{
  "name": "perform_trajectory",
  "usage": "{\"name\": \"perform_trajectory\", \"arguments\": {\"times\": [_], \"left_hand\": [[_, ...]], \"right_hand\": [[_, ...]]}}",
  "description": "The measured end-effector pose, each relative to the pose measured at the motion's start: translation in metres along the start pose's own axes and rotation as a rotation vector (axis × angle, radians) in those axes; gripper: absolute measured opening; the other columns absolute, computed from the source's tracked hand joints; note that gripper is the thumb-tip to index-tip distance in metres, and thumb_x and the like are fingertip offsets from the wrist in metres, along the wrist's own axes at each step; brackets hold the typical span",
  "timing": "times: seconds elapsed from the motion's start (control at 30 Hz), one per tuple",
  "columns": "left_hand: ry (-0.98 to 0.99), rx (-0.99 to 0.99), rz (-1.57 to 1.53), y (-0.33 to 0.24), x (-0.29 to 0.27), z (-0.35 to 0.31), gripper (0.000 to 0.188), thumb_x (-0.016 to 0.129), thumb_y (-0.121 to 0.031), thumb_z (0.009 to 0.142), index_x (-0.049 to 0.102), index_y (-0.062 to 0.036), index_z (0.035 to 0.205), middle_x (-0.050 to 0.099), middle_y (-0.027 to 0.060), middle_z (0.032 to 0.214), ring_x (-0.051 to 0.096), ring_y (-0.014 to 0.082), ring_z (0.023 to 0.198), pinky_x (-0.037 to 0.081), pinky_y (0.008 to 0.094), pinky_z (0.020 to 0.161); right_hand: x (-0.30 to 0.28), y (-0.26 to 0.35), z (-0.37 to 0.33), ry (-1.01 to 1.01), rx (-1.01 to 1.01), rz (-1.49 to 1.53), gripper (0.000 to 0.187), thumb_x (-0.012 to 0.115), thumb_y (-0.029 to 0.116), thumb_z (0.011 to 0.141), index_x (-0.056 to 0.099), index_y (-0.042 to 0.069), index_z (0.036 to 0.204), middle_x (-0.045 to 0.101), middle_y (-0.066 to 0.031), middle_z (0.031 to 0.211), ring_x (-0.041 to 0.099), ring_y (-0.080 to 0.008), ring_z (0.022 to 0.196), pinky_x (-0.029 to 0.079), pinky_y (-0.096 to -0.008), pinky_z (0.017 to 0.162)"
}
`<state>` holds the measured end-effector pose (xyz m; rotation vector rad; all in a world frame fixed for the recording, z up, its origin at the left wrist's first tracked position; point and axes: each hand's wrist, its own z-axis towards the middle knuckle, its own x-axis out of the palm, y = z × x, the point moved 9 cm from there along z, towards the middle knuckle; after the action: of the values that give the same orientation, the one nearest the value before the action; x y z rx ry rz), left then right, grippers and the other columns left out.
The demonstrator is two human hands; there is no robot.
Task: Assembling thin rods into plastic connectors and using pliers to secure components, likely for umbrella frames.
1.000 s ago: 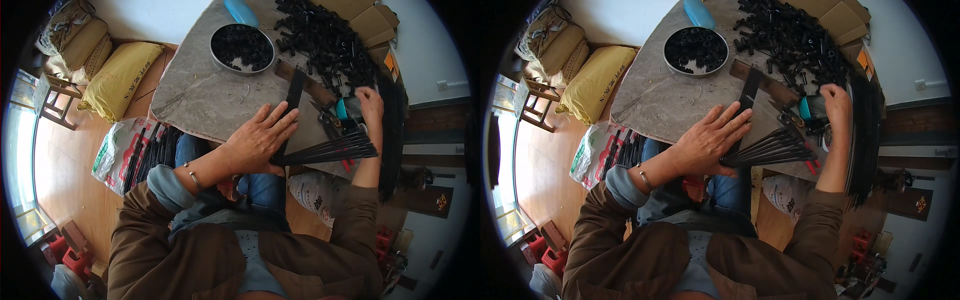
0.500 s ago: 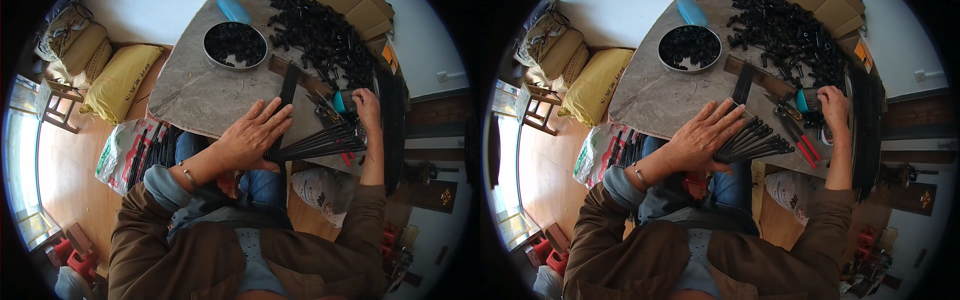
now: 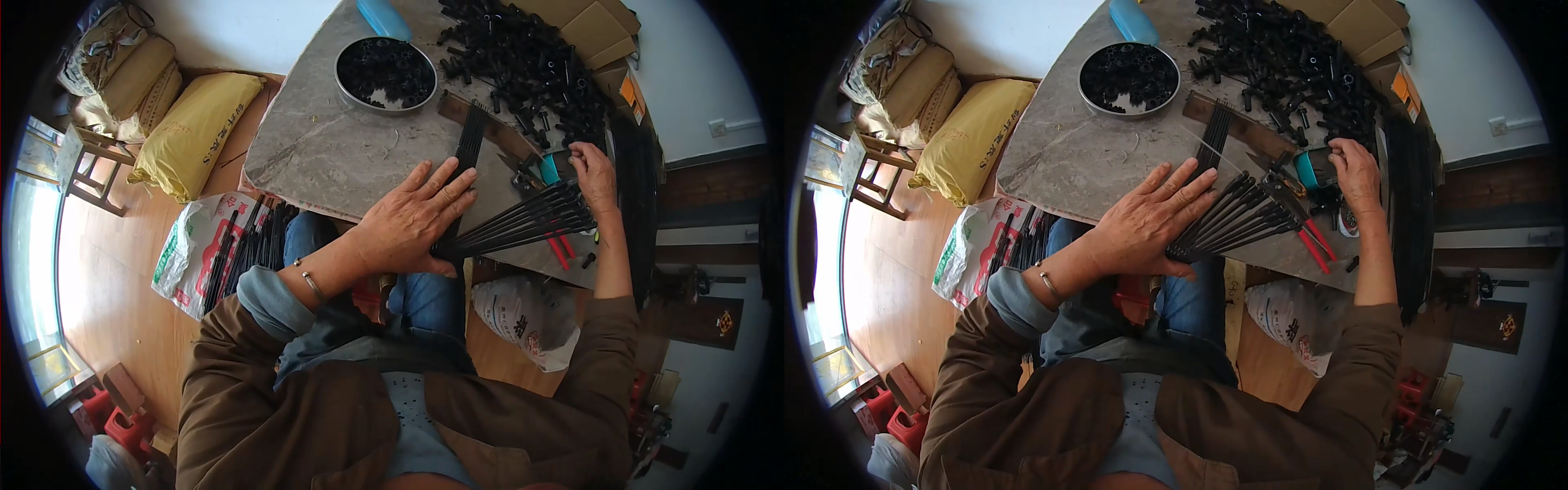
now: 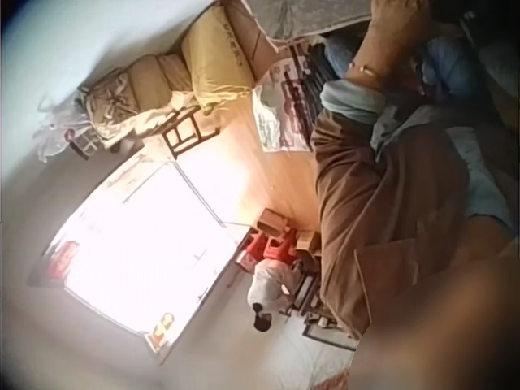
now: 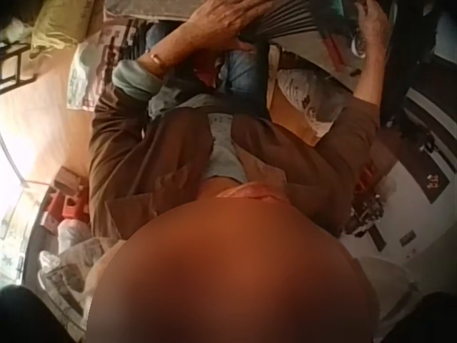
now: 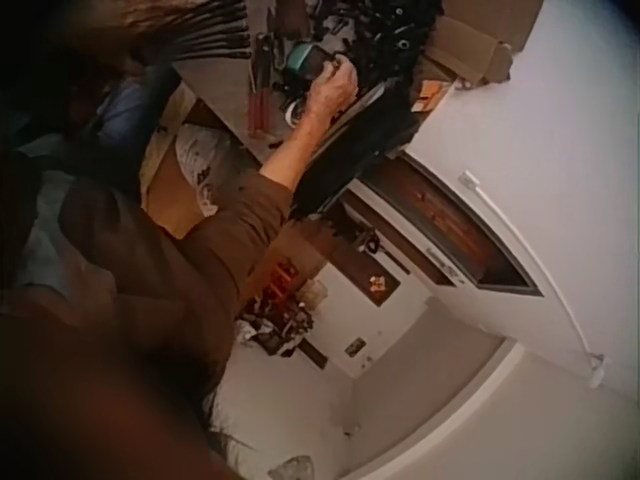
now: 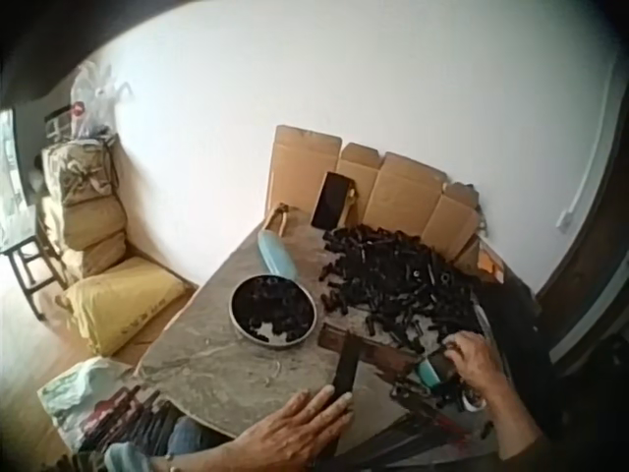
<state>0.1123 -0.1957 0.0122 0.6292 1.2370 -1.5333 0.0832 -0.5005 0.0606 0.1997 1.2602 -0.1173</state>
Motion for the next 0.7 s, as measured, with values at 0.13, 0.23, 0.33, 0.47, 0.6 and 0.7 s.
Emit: {"name": "perform_trajectory", "arguments": {"times": [0.13,0.23,0.33,0.47,0.6,0.7], "left_hand": [[0.000,-0.007,-0.009,0.004,0.002,-0.004,0.103,0.076,-0.055,0.062,0.036,-0.0024,0.141,0.024,0.0153,0.152,0.017,0.0325,0.142,0.016,0.0467,0.115],[-0.010,0.011,-0.004,0.000,0.000,-0.002,0.102,0.076,-0.055,0.062,0.038,-0.0009,0.139,0.024,0.0155,0.152,0.017,0.0326,0.142,0.016,0.0464,0.115],[-0.004,0.016,0.010,-0.001,-0.001,0.000,0.101,0.074,-0.058,0.063,0.040,0.0011,0.137,0.025,0.0168,0.151,0.017,0.0330,0.142,0.016,0.0461,0.115],[-0.012,0.018,0.062,-0.001,-0.001,0.000,0.098,0.071,-0.061,0.065,0.042,-0.0011,0.137,0.029,0.0158,0.149,0.021,0.0336,0.141,0.018,0.0471,0.114],[0.004,0.012,0.047,-0.001,0.002,0.002,0.100,0.071,-0.061,0.065,0.040,-0.0016,0.139,0.027,0.0156,0.150,0.019,0.0336,0.141,0.017,0.0474,0.114],[0.015,0.016,0.056,-0.003,0.003,0.002,0.100,0.070,-0.062,0.065,0.040,-0.0017,0.139,0.026,0.0155,0.151,0.019,0.0336,0.141,0.017,0.0476,0.114]], "right_hand": [[0.003,-0.001,-0.005,0.041,0.129,0.147,0.021,0.064,0.007,0.079,0.060,0.004,0.100,0.062,-0.0100,0.093,0.061,-0.0281,0.087,0.047,-0.0372,0.080],[0.000,0.003,-0.004,0.037,0.050,0.120,0.017,0.063,0.005,0.080,0.060,0.004,0.096,0.061,-0.0101,0.093,0.060,-0.0288,0.088,0.047,-0.0370,0.080],[0.000,0.013,-0.001,0.012,-0.117,-0.003,0.012,0.061,0.004,0.080,0.060,0.004,0.092,0.059,-0.0097,0.091,0.059,-0.0296,0.089,0.047,-0.0377,0.080],[0.012,0.009,0.018,-0.065,-0.154,-0.115,0.005,0.060,0.007,0.081,0.059,0.006,0.086,0.058,-0.0094,0.089,0.058,-0.0302,0.090,0.046,-0.0392,0.078],[0.013,0.008,0.029,-0.060,-0.126,-0.147,0.007,0.063,0.009,0.080,0.058,0.007,0.085,0.059,-0.0078,0.087,0.058,-0.0285,0.089,0.047,-0.0384,0.078],[-0.001,0.005,0.022,-0.112,-0.065,-0.141,0.008,0.065,0.011,0.080,0.059,0.008,0.085,0.060,-0.0062,0.081,0.059,-0.0280,0.085,0.047,-0.0396,0.073]]}}
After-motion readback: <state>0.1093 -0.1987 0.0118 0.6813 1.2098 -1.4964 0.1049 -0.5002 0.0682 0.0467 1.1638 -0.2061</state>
